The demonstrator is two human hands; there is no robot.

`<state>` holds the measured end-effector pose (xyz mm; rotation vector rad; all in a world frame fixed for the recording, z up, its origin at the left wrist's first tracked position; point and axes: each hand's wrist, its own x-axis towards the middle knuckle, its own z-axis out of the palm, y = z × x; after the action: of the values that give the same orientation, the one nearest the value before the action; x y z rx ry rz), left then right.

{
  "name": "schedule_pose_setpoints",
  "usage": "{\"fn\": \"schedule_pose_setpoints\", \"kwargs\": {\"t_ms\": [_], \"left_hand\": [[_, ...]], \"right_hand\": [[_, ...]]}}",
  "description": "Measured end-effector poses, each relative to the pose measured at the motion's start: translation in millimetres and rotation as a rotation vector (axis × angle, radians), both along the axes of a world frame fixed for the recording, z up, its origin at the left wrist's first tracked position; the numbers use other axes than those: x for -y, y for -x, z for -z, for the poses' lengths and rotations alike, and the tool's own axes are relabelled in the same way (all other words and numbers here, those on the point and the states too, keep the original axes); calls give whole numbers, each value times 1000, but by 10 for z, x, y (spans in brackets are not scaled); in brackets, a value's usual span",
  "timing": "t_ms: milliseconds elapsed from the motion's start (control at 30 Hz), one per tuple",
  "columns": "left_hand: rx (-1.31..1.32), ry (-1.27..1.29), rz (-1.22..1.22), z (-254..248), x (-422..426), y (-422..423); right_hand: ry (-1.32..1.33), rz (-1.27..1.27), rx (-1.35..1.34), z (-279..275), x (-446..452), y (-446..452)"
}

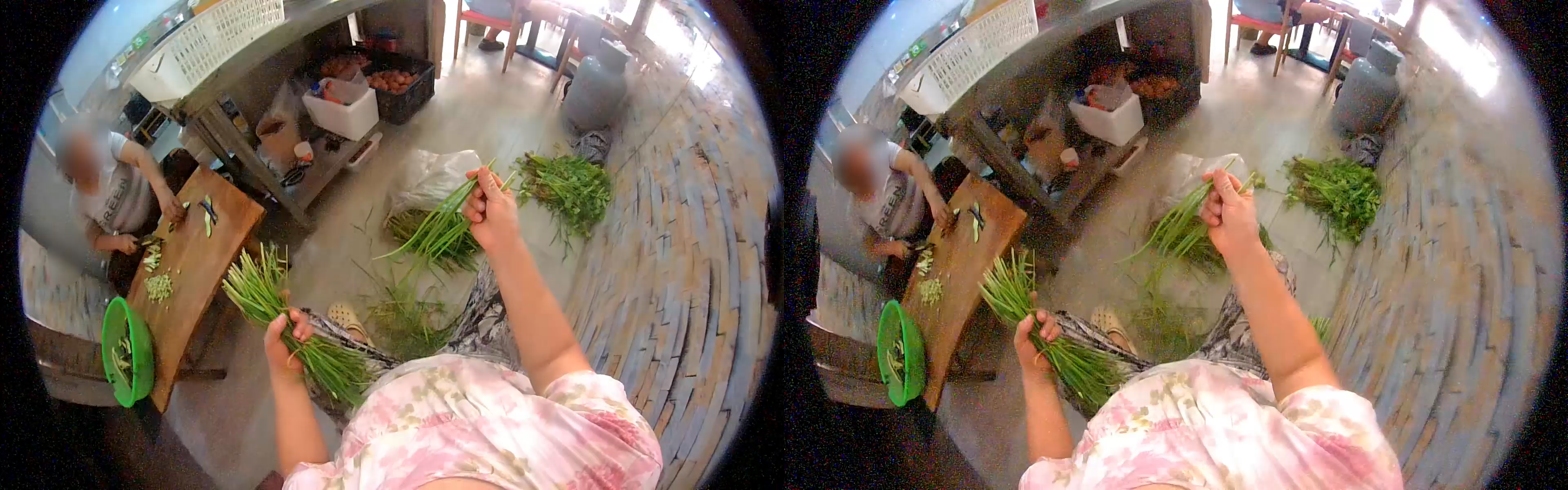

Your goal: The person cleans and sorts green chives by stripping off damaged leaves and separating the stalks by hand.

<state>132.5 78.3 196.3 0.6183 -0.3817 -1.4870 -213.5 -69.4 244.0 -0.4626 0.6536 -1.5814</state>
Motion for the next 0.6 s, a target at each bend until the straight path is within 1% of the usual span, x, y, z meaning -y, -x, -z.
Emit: {"fn": "schedule_pose_setpoints", "kwargs": {"t_ms": [100, 133, 200, 233, 267, 333, 400, 433, 467, 567, 600], "left_hand": [[4, 16, 51, 39, 11, -38], [58, 36, 40, -42, 14, 43], [93, -22, 97, 110, 23, 42], [113, -50, 117, 66, 22, 73], [246, -93, 58, 7, 45, 156], [67, -79, 271, 226, 93, 55], [143, -72, 186, 116, 115, 237], [128, -49, 199, 108, 138, 257], [107, -32, 223, 123, 162, 298], [95, -33, 255, -25, 200, 466], [102, -25, 263, -50, 212, 488]], "right_hand": [[-28, -3, 13, 40, -3, -24], [-44, -4, 14, 47, -5, -25], [-76, -5, -28, 59, -8, -15], [-91, -9, -70, 74, -26, 13], [-97, -27, -108, 81, -15, 5], [-1, 18, -232, 123, -13, -100], [59, -123, -253, 96, -96, -283], [81, -175, -272, 58, -142, -345], [8, -201, -278, 23, -186, -445], [91, -394, -344, 116, -249, -588], [27, -434, -299, 107, -285, -653]]}}
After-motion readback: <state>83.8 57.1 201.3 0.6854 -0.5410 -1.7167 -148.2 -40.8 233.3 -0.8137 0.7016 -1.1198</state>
